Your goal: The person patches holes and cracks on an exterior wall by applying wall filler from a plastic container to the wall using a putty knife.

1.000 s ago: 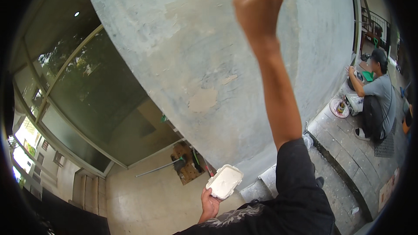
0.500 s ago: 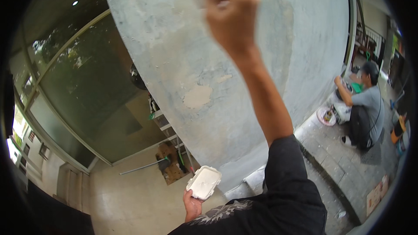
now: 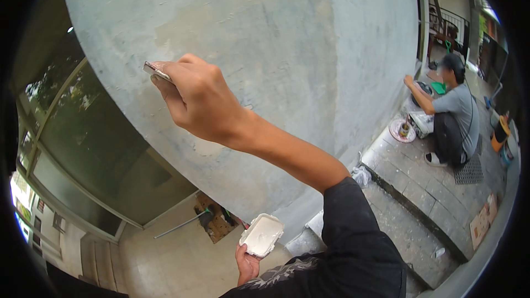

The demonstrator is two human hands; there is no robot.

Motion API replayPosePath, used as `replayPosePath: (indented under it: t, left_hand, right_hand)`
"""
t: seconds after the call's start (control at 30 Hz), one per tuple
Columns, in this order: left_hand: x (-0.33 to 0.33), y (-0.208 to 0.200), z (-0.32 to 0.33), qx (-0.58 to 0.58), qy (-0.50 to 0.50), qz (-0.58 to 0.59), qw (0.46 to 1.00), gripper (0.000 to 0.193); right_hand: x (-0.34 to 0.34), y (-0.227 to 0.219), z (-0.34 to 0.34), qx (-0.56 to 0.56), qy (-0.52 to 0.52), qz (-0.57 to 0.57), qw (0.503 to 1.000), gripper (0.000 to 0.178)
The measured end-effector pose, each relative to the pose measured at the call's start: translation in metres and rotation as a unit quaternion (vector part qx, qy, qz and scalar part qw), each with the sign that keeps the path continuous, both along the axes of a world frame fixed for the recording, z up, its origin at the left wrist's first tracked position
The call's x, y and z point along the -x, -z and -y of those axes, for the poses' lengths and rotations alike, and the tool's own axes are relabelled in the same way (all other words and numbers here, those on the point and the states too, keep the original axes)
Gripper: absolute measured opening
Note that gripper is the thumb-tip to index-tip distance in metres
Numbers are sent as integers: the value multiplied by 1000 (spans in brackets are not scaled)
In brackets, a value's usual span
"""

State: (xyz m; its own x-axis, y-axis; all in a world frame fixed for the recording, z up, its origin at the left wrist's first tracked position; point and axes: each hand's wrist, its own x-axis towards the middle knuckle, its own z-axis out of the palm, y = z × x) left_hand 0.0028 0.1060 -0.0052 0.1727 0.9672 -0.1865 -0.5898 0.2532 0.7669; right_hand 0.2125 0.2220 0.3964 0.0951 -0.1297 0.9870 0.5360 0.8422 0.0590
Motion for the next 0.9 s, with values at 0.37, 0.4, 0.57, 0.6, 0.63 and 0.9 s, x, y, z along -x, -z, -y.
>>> replayPosePath:
  t: [0.37, 0.4, 0.57, 0.6, 0.63, 0.9]
  left_hand:
    - [-27, 3, 8, -15, -39, 7, 999, 57]
    - [-35, 1, 8, -19, -44, -3, 999, 57]
    - [-77, -8, 2, -24, -66, -10, 997, 57]
    - [-88, -13, 3, -28, -75, -18, 997, 57]
    - [-99, -18, 6, -25, -78, -21, 996, 57]
    - [-180, -86, 51, -18, -146, -18, 989, 57]
  right_hand:
    - [-202, 49, 12, 96, -394, -355, 842, 15]
    - [-222, 64, 20, 93, -391, -355, 844, 15]
    - [-292, 127, 42, 133, -441, -390, 797, 10]
    - [-302, 128, 49, 140, -432, -417, 788, 10]
    - [-311, 132, 55, 143, -433, -420, 785, 10]
    - [-335, 154, 70, 286, -453, -452, 713, 14]
